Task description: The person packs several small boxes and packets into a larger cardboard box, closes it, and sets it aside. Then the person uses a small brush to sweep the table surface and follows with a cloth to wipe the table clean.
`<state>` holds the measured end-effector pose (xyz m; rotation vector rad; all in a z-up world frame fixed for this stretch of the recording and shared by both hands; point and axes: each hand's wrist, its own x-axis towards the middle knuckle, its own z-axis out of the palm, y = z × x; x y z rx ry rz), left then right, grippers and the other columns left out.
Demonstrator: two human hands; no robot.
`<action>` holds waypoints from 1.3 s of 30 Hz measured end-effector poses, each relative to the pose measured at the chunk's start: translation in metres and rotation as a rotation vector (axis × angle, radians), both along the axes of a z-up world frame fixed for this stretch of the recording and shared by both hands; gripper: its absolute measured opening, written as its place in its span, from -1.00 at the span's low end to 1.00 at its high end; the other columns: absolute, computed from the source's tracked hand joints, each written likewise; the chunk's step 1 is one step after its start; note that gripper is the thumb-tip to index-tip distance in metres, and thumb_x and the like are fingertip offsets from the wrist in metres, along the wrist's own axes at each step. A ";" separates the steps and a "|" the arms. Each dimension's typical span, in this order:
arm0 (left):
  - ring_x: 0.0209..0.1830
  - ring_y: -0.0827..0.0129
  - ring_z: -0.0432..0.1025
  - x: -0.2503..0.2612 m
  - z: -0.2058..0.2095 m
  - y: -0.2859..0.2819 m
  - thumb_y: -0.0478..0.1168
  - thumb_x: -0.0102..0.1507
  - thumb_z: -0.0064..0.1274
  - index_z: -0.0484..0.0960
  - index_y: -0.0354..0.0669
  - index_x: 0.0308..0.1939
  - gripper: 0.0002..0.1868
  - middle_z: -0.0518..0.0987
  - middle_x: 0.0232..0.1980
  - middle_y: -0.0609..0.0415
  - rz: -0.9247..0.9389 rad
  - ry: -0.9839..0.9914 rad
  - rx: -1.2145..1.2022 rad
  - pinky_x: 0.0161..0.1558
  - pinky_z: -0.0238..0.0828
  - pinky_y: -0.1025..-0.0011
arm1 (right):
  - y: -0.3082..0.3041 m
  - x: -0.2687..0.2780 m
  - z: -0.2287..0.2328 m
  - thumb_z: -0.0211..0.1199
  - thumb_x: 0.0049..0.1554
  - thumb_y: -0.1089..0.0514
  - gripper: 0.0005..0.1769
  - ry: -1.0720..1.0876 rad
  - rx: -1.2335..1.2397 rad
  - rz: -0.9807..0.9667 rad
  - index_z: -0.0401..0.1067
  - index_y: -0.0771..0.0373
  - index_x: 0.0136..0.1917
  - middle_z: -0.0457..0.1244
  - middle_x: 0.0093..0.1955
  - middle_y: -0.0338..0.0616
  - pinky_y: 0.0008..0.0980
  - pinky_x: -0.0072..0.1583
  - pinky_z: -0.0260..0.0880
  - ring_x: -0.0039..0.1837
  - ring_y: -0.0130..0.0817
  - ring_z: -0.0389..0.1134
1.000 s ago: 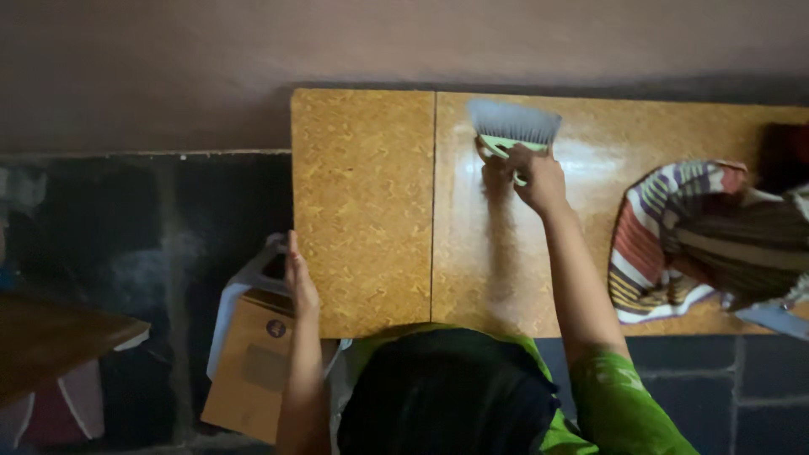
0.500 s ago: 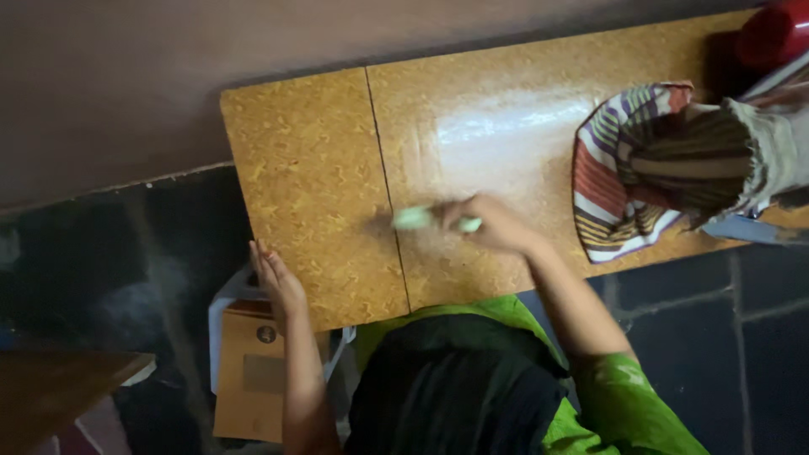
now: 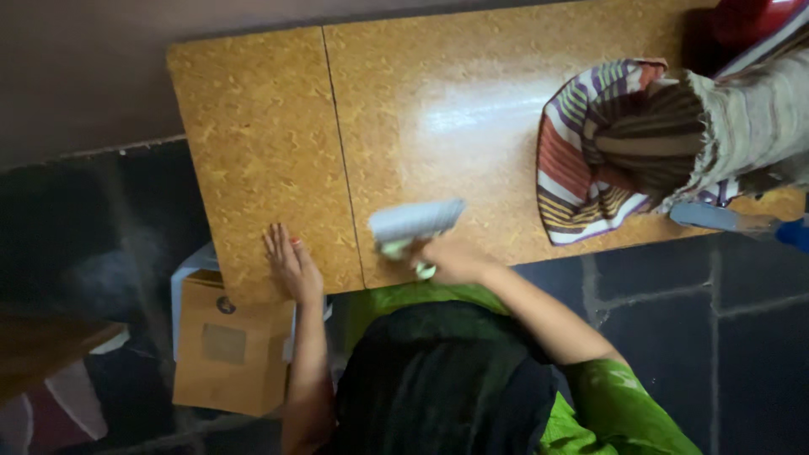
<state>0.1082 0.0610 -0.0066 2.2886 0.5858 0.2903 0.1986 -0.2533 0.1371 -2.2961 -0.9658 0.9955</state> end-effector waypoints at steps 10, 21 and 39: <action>0.69 -0.11 -0.16 -0.010 0.021 -0.073 0.05 0.51 -0.33 0.30 -0.25 0.52 -0.40 0.16 0.63 -0.12 -0.056 0.017 -0.052 0.57 -0.28 -0.02 | -0.096 0.069 0.025 0.30 -0.27 0.44 -0.64 -0.312 0.443 -0.221 0.60 0.19 -0.17 0.21 0.49 0.01 0.20 0.55 -0.04 0.62 0.07 0.04; 0.69 -0.16 -0.14 -0.017 0.023 -0.108 -0.07 0.51 -0.26 0.32 -0.28 0.50 -0.47 0.18 0.63 -0.18 -0.065 -0.004 -0.068 0.59 -0.18 0.03 | -0.081 -0.023 -0.011 0.39 -0.20 0.33 -0.66 -0.183 0.247 0.048 0.53 0.14 -0.10 0.07 0.61 -0.15 0.34 0.57 -0.20 0.66 0.01 -0.04; 0.70 -0.10 -0.15 -0.027 0.028 -0.103 0.01 0.52 -0.34 0.30 -0.30 0.51 -0.42 0.16 0.64 -0.17 -0.008 -0.014 -0.113 0.59 -0.22 0.04 | -0.004 -0.070 -0.004 0.30 -0.07 0.20 -0.39 -0.338 0.042 0.090 0.34 0.15 0.28 0.03 0.52 0.43 0.04 0.12 0.49 0.31 0.44 0.28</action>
